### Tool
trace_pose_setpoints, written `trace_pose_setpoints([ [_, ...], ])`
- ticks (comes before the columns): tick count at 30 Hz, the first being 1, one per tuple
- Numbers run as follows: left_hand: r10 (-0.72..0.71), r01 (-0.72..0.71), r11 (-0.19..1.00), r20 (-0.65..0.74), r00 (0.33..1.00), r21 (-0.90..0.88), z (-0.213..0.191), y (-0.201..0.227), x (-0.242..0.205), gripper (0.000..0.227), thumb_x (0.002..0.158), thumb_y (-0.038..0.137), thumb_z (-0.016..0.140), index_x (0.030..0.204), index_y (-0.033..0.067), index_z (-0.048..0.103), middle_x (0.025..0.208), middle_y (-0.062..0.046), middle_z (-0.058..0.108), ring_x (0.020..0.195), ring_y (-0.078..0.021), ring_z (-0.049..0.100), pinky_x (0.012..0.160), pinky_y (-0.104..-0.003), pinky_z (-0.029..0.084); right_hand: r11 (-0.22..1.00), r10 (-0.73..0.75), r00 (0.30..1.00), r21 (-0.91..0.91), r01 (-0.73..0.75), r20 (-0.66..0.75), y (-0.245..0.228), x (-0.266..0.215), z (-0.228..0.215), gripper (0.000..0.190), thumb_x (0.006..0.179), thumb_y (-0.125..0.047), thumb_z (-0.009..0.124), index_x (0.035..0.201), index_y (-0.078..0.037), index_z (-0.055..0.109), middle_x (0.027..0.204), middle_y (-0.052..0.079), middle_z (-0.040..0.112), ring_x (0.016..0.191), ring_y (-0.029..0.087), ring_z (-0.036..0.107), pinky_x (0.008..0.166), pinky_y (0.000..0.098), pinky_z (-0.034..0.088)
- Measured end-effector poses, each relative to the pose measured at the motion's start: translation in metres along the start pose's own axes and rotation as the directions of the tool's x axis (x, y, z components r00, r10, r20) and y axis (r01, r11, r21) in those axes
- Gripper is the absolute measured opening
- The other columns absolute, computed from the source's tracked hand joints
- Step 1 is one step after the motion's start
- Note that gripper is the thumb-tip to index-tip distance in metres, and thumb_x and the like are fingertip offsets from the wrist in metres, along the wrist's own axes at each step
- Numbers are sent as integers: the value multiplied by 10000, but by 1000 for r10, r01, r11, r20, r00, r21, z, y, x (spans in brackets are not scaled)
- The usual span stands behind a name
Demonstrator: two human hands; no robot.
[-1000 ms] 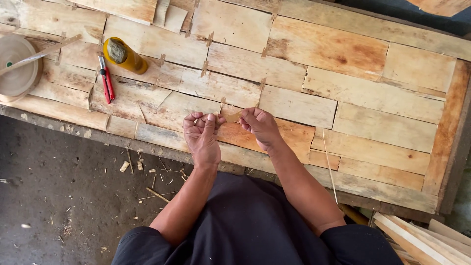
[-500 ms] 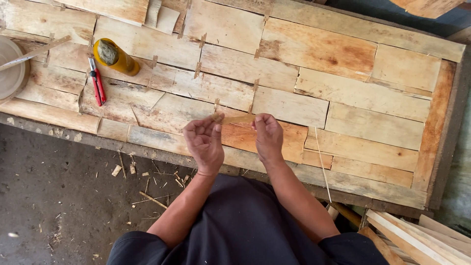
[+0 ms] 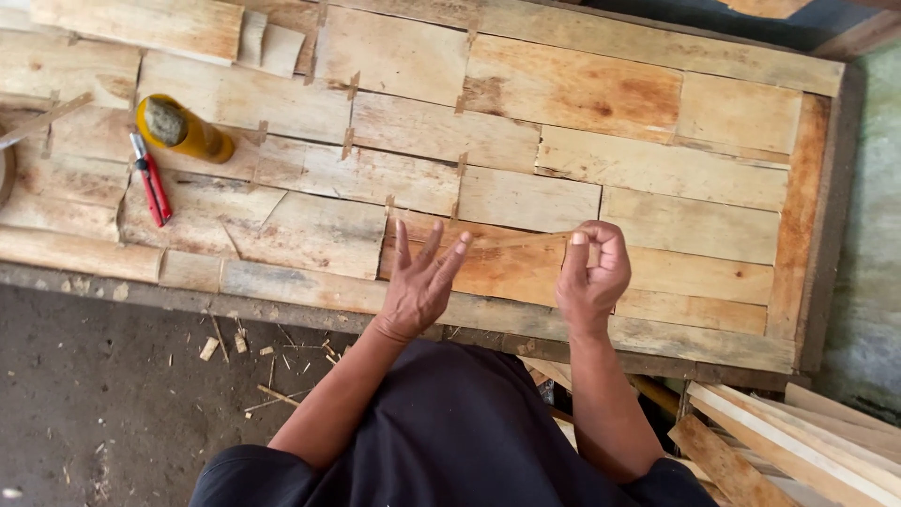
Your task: Applying glue to thin wood strips and fitting them into gaps to assemble or repair a wooden panel.
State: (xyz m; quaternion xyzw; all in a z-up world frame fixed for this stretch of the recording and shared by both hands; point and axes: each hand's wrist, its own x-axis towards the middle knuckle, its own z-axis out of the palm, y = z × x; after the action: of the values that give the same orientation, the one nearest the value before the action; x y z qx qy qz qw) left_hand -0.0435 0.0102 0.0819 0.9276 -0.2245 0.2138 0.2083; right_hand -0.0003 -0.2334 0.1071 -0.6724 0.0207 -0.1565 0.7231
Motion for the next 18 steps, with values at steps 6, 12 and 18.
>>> trace_pose_setpoints([
  [6,-39,39,997,6,999,-64,47,-4,6,634,970,-10,603,1547,88,360,1509,-84,562,1462,-286,503,1291,-686,45,890,-251,949,-430,149,-192,12,7,-59,73,1019,11,589,1048,-57,591,982,67,637,782,112,579,657,258,526],
  [12,-542,582,801,244,804,-141,56,-42,12,598,901,172,688,1399,-95,495,1434,-316,502,1396,-476,398,1172,-572,193,573,-406,912,-793,209,-53,-28,29,-164,142,1153,-30,629,1029,11,574,1020,92,623,923,165,598,845,306,517],
  [18,-258,319,944,424,868,-79,155,-59,47,446,948,157,662,1345,-31,585,1539,-232,466,1462,-388,416,1219,-483,282,692,-314,948,-698,184,-61,-40,29,-178,170,1158,-73,656,1040,29,589,1045,97,641,945,142,607,875,288,518],
])
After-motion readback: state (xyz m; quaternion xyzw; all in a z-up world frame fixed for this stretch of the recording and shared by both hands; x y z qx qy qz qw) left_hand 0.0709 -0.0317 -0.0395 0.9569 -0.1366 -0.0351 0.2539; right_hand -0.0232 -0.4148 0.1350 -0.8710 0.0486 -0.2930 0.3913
